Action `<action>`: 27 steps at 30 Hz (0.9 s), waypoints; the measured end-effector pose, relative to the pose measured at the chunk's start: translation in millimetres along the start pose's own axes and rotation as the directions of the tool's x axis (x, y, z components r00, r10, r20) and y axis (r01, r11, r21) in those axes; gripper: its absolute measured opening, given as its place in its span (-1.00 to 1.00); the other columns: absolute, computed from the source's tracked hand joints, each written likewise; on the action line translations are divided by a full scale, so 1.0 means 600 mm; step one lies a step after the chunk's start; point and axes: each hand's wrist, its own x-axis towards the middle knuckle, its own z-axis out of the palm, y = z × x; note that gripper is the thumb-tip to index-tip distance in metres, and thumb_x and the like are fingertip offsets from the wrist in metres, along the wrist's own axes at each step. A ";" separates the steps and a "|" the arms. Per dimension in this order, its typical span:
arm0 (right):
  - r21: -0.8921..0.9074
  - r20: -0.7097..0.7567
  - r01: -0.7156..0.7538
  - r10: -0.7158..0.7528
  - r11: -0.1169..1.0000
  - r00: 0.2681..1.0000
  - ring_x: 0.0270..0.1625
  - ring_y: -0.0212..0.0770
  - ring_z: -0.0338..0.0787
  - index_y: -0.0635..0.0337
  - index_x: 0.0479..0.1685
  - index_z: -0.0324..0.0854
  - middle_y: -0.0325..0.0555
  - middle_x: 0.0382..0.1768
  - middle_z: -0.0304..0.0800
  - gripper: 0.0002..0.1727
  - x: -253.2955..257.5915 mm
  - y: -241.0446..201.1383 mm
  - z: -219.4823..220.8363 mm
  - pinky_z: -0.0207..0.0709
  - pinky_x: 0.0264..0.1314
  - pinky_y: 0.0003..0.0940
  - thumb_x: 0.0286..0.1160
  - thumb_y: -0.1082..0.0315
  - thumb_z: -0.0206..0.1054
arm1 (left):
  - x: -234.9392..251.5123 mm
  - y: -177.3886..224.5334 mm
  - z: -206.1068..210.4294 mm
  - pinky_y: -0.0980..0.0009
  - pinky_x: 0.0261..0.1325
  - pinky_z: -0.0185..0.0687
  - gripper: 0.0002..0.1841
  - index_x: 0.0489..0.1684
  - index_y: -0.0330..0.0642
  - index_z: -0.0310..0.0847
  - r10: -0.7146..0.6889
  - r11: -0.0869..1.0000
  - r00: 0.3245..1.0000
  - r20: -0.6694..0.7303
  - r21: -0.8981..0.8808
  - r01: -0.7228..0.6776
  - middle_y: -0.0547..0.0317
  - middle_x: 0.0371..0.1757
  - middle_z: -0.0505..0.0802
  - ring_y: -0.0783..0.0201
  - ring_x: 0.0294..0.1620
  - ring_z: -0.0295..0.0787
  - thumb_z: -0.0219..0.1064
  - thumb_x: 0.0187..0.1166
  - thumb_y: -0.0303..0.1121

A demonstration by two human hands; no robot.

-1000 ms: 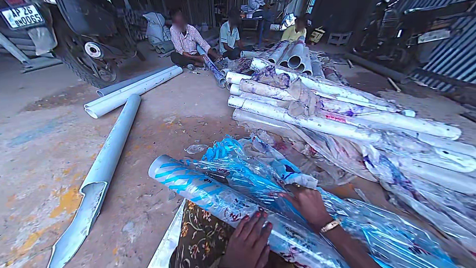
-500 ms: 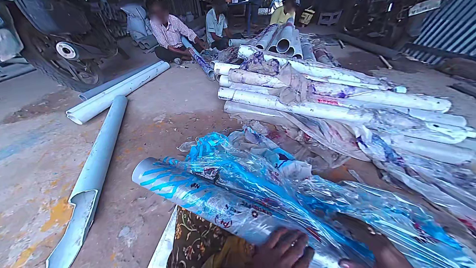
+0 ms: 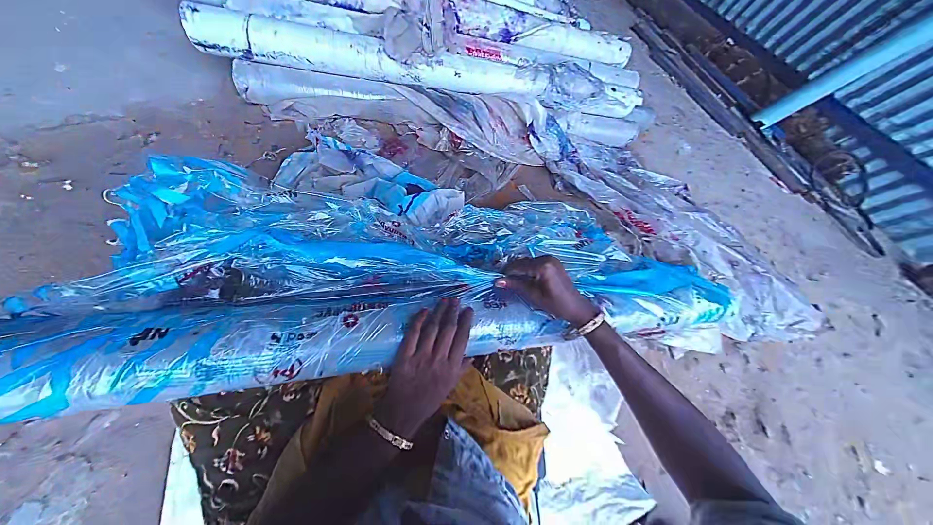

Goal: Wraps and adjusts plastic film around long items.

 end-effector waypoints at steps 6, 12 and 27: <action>-0.090 0.002 -0.055 0.055 0.994 0.998 -0.35 0.13 0.85 0.29 -0.31 0.83 0.11 -0.43 0.86 -0.75 0.055 0.037 0.000 0.55 -0.24 0.25 0.46 0.23 0.51 | -0.019 -0.002 0.012 0.13 0.55 0.33 -0.44 0.38 -0.18 0.66 0.006 0.999 0.997 -0.072 0.034 -0.004 -0.05 0.32 0.83 0.04 0.43 0.70 0.24 0.62 0.07; 0.528 0.167 -0.142 0.062 0.837 0.984 0.49 -0.27 0.65 0.42 0.55 0.41 0.00 0.50 0.64 0.06 0.053 0.070 -0.109 0.56 0.46 -0.32 0.29 -0.38 0.40 | -0.030 -0.005 0.011 0.10 0.52 0.33 -0.44 0.46 -0.14 0.59 0.082 0.996 0.994 -0.077 0.028 -0.080 -0.08 0.36 0.80 0.02 0.45 0.67 0.22 0.64 0.05; 0.830 -0.396 -0.494 0.897 0.258 -0.196 0.59 0.18 0.51 0.20 0.79 0.15 0.30 0.64 0.38 -0.31 -0.392 0.188 -0.159 0.42 0.47 0.18 0.92 -0.09 -0.23 | -0.027 -0.110 -0.086 -0.34 0.21 0.41 -0.25 0.44 -0.22 0.65 0.153 0.977 0.971 0.183 -0.176 -0.121 -0.39 0.37 0.72 -0.45 0.22 0.71 0.59 0.04 -0.25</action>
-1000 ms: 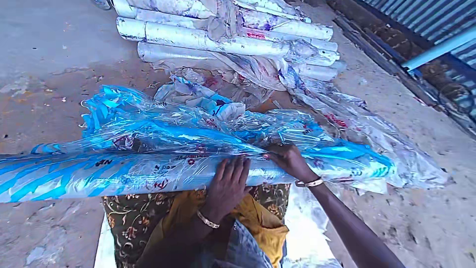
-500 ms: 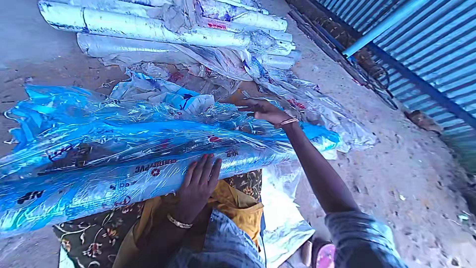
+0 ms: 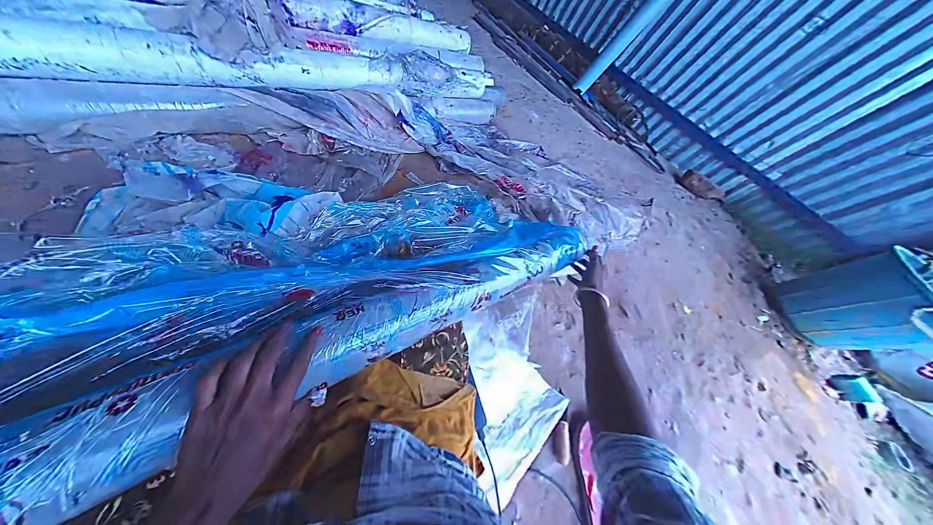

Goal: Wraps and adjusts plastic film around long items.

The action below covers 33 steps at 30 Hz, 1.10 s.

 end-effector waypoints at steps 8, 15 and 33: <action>-0.024 -0.219 0.178 -0.179 0.984 0.959 -0.14 -0.29 0.59 0.43 0.06 0.61 0.03 -0.15 0.64 -0.50 -0.038 0.027 0.062 0.45 0.11 -0.29 0.77 0.03 0.20 | -0.019 -0.048 -0.142 -0.40 0.38 0.40 -0.32 0.31 -0.35 0.68 -0.172 0.979 0.926 0.337 -0.047 0.199 -0.39 0.32 0.77 -0.44 0.27 0.74 0.35 0.51 0.15; 0.000 -0.377 0.085 -0.079 0.996 0.923 0.00 -0.08 0.72 0.48 -0.04 0.69 0.21 -0.12 0.76 -0.38 -0.053 0.022 0.078 0.49 0.24 -0.15 0.83 -0.05 0.08 | 0.262 0.147 0.020 -0.27 0.60 0.21 -0.14 0.66 -0.48 0.32 -0.140 0.928 0.865 0.483 -0.242 0.285 -0.50 0.52 0.56 -0.38 0.60 0.44 0.15 0.69 0.22; 0.374 -0.404 0.244 -0.080 0.895 0.911 -0.48 -0.42 0.62 0.30 -0.41 0.55 -0.24 -0.57 0.52 -0.53 -0.084 0.079 0.114 0.58 -0.18 -0.43 0.86 0.12 0.10 | 0.407 0.066 0.113 -0.26 -0.01 0.55 -0.44 0.09 -0.42 0.66 0.144 0.989 0.860 0.490 -0.104 -0.107 -0.40 -0.21 0.82 -0.40 -0.04 0.81 0.01 0.85 0.00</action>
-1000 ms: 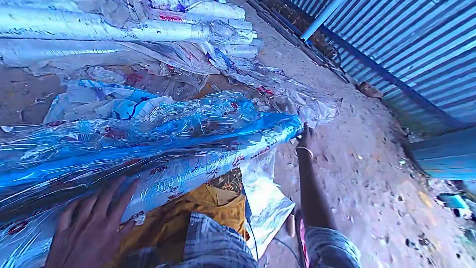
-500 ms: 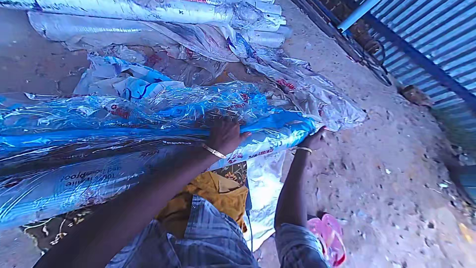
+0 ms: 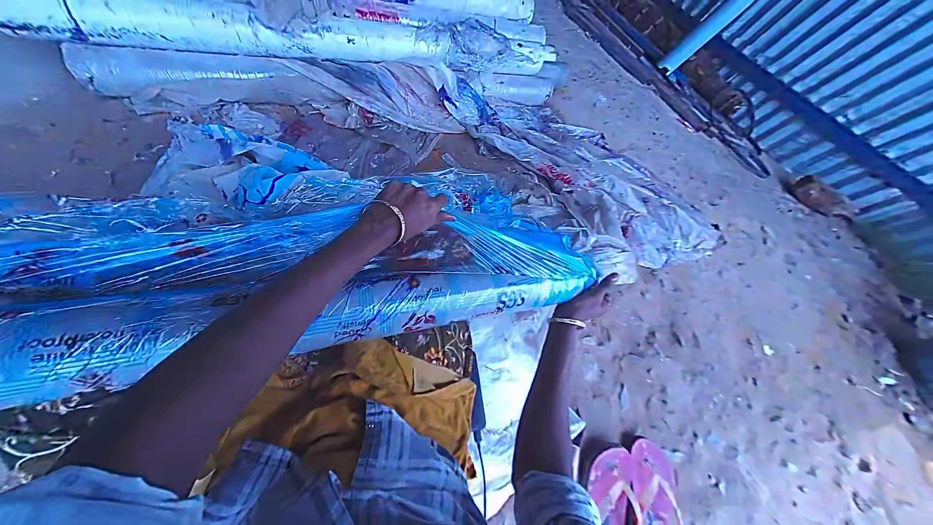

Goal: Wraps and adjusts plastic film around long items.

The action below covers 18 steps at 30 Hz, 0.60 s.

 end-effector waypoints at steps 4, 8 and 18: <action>0.021 0.026 0.114 -0.115 0.993 0.993 -0.73 -0.52 0.46 0.14 -0.74 0.38 -0.39 -0.80 0.34 -0.46 -0.033 -0.029 -0.005 0.45 -0.52 -0.56 0.84 0.26 0.11 | 0.004 -0.029 -0.045 -0.28 0.11 0.49 -0.45 0.05 -0.38 0.67 -0.094 0.987 0.991 0.097 -0.118 0.106 -0.34 -0.13 0.82 -0.34 0.03 0.77 0.09 0.80 0.06; 0.030 0.173 0.193 -0.196 0.981 0.965 -0.76 -0.65 0.41 0.13 -0.73 0.44 -0.50 -0.82 0.35 -0.53 -0.116 -0.051 -0.013 0.39 -0.61 -0.67 0.75 0.43 0.14 | -0.043 -0.078 -0.125 -0.30 -0.08 0.47 -0.60 -0.15 -0.29 0.75 -0.190 0.960 0.979 0.076 -0.196 0.201 -0.15 -0.33 0.79 -0.19 -0.21 0.73 0.49 0.55 -0.04; -0.017 0.425 0.263 -0.231 0.965 0.875 -0.70 -0.66 0.46 -0.02 -0.71 0.40 -0.58 -0.79 0.38 -0.51 -0.166 -0.103 -0.087 0.44 -0.53 -0.67 0.78 0.40 0.00 | -0.202 0.003 -0.046 0.58 0.02 0.67 -0.78 -0.27 -0.24 0.79 -0.053 0.805 0.731 -0.681 -0.462 -0.372 0.16 -0.22 0.89 0.51 -0.12 0.80 0.28 0.47 -0.29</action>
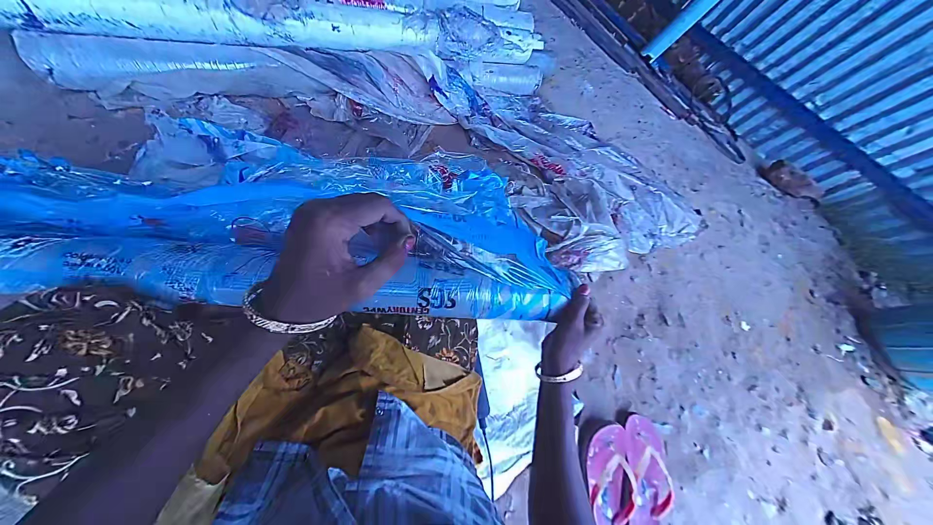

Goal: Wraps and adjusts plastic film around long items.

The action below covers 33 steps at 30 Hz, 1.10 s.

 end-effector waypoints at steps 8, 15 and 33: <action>-0.366 0.210 0.060 0.019 0.929 0.978 -0.05 -0.48 0.74 0.45 0.18 0.56 -0.15 -0.07 0.73 -0.50 -0.017 -0.064 -0.078 0.62 0.07 -0.54 0.81 0.16 -0.12 | -0.164 0.024 0.232 -0.14 0.51 0.43 -0.21 0.52 -0.14 0.59 0.117 0.886 0.960 0.253 0.410 -0.216 -0.24 0.41 0.75 -0.17 0.44 0.70 0.55 0.27 0.11; -0.561 0.790 0.565 0.189 0.605 0.583 0.07 0.30 0.82 0.39 0.26 0.68 0.33 -0.03 0.84 -0.42 0.075 -0.105 0.044 0.55 0.16 0.34 0.68 -0.04 0.29 | -0.157 0.013 0.266 -0.13 0.45 0.46 -0.34 0.52 -0.12 0.59 0.129 0.837 0.981 0.146 0.514 -0.186 -0.11 0.43 0.77 -0.03 0.47 0.70 0.56 0.36 -0.15; -0.095 0.988 0.966 0.140 0.239 0.063 -0.10 0.44 0.85 0.48 -0.09 0.70 0.41 -0.26 0.82 -0.44 0.210 -0.019 0.238 0.59 -0.08 0.37 0.80 0.03 0.09 | -0.181 0.007 0.296 -0.04 0.44 0.48 -0.59 0.48 -0.16 0.57 0.185 0.815 0.983 0.022 0.554 -0.166 -0.13 0.40 0.77 -0.01 0.43 0.72 0.13 0.68 -0.54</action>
